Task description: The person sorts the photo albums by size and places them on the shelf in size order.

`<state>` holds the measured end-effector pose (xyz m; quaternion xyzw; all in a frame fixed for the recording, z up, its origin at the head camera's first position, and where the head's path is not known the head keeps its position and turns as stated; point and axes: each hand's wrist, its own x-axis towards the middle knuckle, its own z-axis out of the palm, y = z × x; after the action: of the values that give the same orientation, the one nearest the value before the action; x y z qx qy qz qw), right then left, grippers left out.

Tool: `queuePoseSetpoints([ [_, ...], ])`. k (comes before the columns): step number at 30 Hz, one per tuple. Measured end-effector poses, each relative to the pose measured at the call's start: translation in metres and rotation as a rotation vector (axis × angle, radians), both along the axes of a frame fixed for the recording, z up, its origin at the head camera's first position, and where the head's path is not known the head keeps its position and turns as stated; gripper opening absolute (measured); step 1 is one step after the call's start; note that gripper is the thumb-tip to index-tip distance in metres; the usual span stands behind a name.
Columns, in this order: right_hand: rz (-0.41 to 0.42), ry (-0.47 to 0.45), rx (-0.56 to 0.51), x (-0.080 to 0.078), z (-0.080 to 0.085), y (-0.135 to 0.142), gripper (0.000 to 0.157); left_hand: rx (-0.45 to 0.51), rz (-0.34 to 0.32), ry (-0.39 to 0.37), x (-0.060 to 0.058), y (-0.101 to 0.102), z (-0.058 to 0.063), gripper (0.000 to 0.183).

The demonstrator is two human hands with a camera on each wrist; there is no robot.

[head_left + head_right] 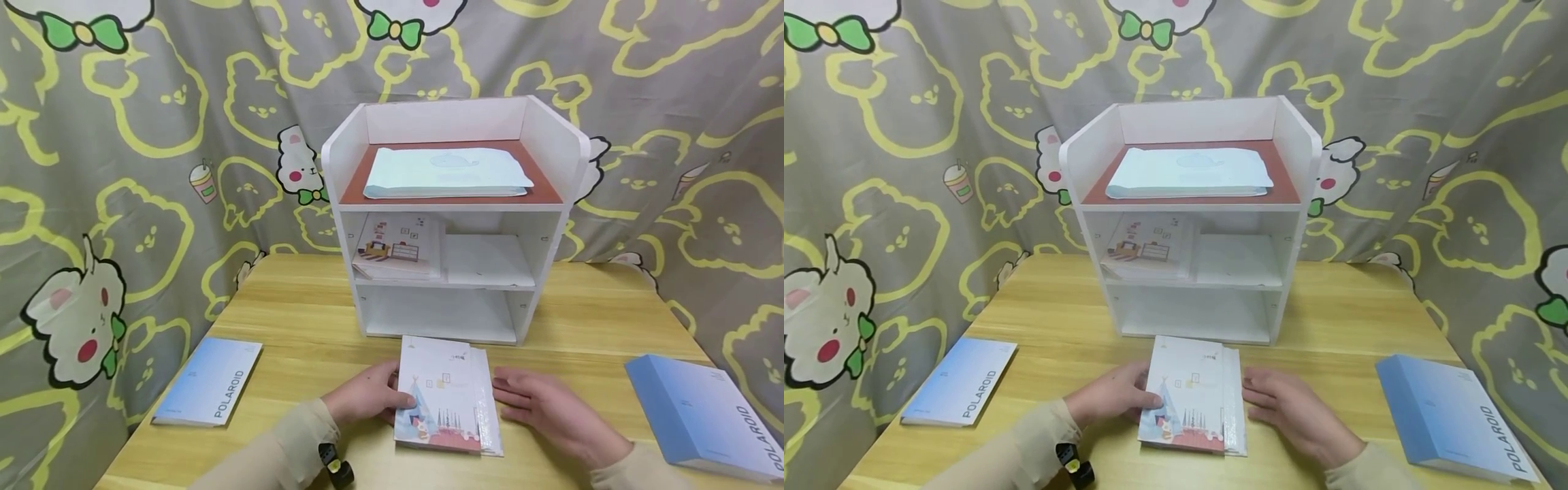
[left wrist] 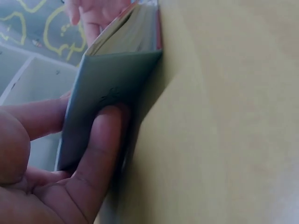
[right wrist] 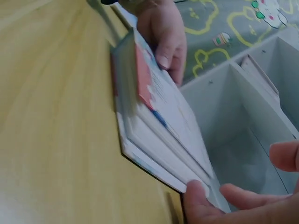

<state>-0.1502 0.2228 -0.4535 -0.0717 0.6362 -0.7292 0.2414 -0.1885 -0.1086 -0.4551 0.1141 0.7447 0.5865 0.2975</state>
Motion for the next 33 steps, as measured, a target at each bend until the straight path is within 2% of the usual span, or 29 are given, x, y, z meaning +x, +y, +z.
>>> queuePoseSetpoints([
  [4, -0.057, 0.085, 0.158, 0.007, 0.002, -0.011, 0.059, -0.005, 0.019, 0.043, 0.005, -0.001, 0.0, 0.046],
  [7, -0.087, 0.158, 0.315, 0.013, 0.006, -0.019, 0.057, 0.008, 0.034, 0.066, 0.008, -0.001, 0.002, 0.052],
  [10, -0.102, 0.267, 0.457, 0.017, 0.01, -0.025, 0.059, 0.001, 0.039, 0.111, 0.011, -0.001, 0.005, 0.057],
  [15, -0.128, 0.453, 0.547, 0.02, 0.011, -0.035, 0.066, 0.0, -0.023, 0.164, 0.02, 0.002, 0.008, 0.064],
  [17, -0.156, 0.516, 0.565, 0.023, 0.013, -0.037, 0.069, 0.008, -0.049, 0.186, 0.025, 0.003, 0.01, 0.073],
  [22, -0.243, 0.779, 0.719, 0.032, 0.024, -0.038, 0.079, 0.033, -0.071, 0.262, 0.033, 0.008, 0.023, 0.091],
  [27, -0.317, 1.064, 0.869, 0.029, 0.033, -0.034, 0.095, 0.064, -0.093, 0.341, 0.026, 0.014, 0.042, 0.089],
  [30, -0.329, 1.17, 0.935, 0.019, 0.038, -0.029, 0.105, 0.098, -0.095, 0.372, 0.016, 0.019, 0.053, 0.084],
  [33, -0.316, 1.216, 0.988, 0.008, 0.044, -0.023, 0.111, 0.12, -0.074, 0.397, 0.004, 0.026, 0.062, 0.073],
])
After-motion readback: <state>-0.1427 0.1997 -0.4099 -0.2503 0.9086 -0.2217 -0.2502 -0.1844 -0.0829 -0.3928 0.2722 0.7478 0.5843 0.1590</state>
